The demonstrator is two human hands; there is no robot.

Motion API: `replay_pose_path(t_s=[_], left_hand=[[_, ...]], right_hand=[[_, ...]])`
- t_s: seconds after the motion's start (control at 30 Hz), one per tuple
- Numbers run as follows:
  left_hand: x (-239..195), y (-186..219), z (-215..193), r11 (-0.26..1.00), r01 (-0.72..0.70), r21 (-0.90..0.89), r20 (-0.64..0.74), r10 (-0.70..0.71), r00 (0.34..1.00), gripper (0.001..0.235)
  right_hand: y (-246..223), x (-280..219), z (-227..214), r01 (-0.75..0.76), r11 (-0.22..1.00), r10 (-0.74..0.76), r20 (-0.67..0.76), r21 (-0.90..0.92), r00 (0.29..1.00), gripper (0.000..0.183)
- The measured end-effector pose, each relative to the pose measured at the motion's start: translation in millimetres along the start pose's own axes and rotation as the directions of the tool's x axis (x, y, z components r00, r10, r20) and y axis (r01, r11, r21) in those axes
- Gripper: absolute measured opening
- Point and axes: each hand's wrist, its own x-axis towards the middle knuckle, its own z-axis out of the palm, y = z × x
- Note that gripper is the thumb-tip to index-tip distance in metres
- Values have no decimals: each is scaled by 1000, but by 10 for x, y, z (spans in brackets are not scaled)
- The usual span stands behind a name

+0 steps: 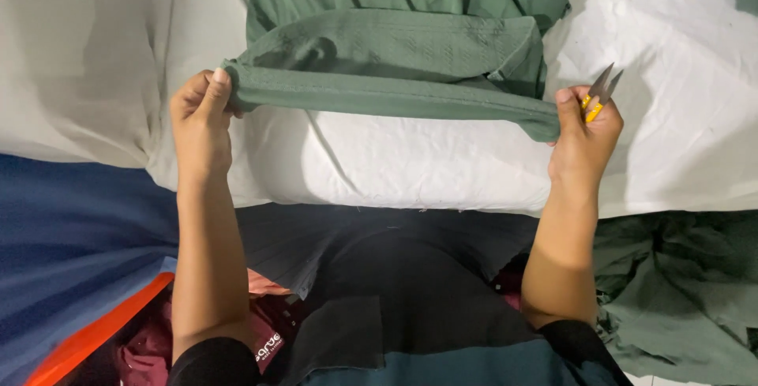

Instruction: The person uses a pair of yellow-handled scissors to cut a green shirt lying on a white bedsheet. They repeatedly fold and unfold the fabric, cutting along the seams and edges of the shirt to remove threads and trim the material.

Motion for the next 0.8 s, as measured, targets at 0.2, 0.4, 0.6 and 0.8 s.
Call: replay_pose_path(t_s=[0.2, 0.4, 0.6, 0.8], left_hand=[[-66, -258, -226, 984, -57, 167, -102, 75, 992, 45], [-160, -204, -141, 795, -252, 552, -49, 333, 941, 30], [-50, 87, 374, 418, -526, 741, 225, 582, 781, 45], [96, -285, 412, 344, -399, 850, 257, 391, 884, 51]], right_hand=[[-111, -175, -151, 193, 981, -183, 409, 15, 894, 11], [24, 25, -39, 382, 918, -340, 283, -107, 897, 14], [-226, 68, 378, 659, 695, -636, 182, -288, 750, 43], [-108, 132, 763, 447, 599, -461, 170, -664, 871, 41]])
